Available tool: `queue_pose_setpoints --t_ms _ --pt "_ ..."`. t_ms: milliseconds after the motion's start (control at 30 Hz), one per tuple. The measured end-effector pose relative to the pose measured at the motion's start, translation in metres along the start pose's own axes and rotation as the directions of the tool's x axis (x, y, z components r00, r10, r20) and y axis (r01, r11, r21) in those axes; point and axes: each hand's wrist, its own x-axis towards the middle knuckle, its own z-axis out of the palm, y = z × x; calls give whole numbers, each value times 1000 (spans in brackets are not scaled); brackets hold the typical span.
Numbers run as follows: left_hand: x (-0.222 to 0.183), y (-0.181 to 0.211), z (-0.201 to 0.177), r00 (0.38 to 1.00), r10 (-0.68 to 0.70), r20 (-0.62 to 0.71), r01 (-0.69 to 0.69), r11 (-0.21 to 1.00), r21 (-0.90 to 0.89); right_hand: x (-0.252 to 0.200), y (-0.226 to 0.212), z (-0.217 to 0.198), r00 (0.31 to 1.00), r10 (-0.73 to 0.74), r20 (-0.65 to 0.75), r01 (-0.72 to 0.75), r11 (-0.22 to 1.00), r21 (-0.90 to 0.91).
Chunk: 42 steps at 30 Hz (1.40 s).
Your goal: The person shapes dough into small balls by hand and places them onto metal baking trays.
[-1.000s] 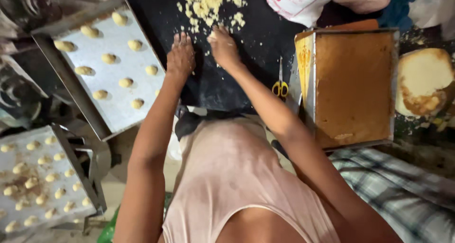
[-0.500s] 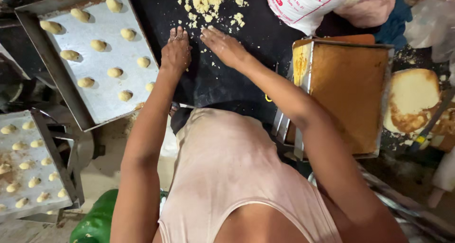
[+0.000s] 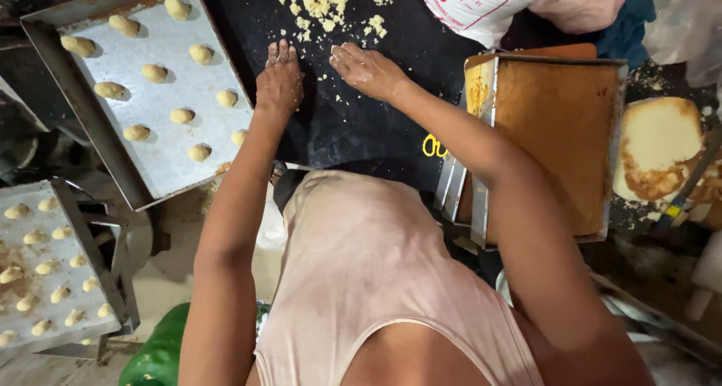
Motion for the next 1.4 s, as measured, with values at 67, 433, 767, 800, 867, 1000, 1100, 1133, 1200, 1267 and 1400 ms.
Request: queue_pose_setpoints --t_ms 67,433,767,800,867,1000,1100,1133,1200,1267,1400 --pt "1 0 1 1000 15 -20 -15 1000 22 2 1 5 999 33 30 -32 999 -31" --pt "-1 -3 18 996 38 -83 -32 997 64 29 -22 29 755 656 19 -630 716 300" --pt "1 -7 14 1000 17 -14 -17 1000 -12 22 -29 26 818 531 -222 -418 813 405" --pt "2 -7 17 999 22 -26 -22 1000 7 21 -30 25 832 542 -115 -479 809 342" --pt "3 -8 19 998 35 -52 -32 998 52 23 -33 23 821 563 92 -570 798 197" --pt "3 -11 14 997 49 57 -52 998 46 32 -41 28 924 367 -103 -354 926 128" --pt "7 -13 7 996 44 75 -45 999 22 43 -43 44 836 394 -381 -321 915 243" --pt "6 -11 8 997 53 51 -54 998 27 44 -45 52 792 484 -371 -391 870 300" --pt "3 -10 10 997 65 35 -68 995 70 45 -48 66 736 614 -285 -525 783 332" --pt "-1 -10 9 996 74 49 -80 985 150 46 -49 72 702 696 -147 -648 711 272" --pt "4 -20 -2 992 68 106 -65 997 -30 46 -40 54 788 533 -310 -366 809 459"
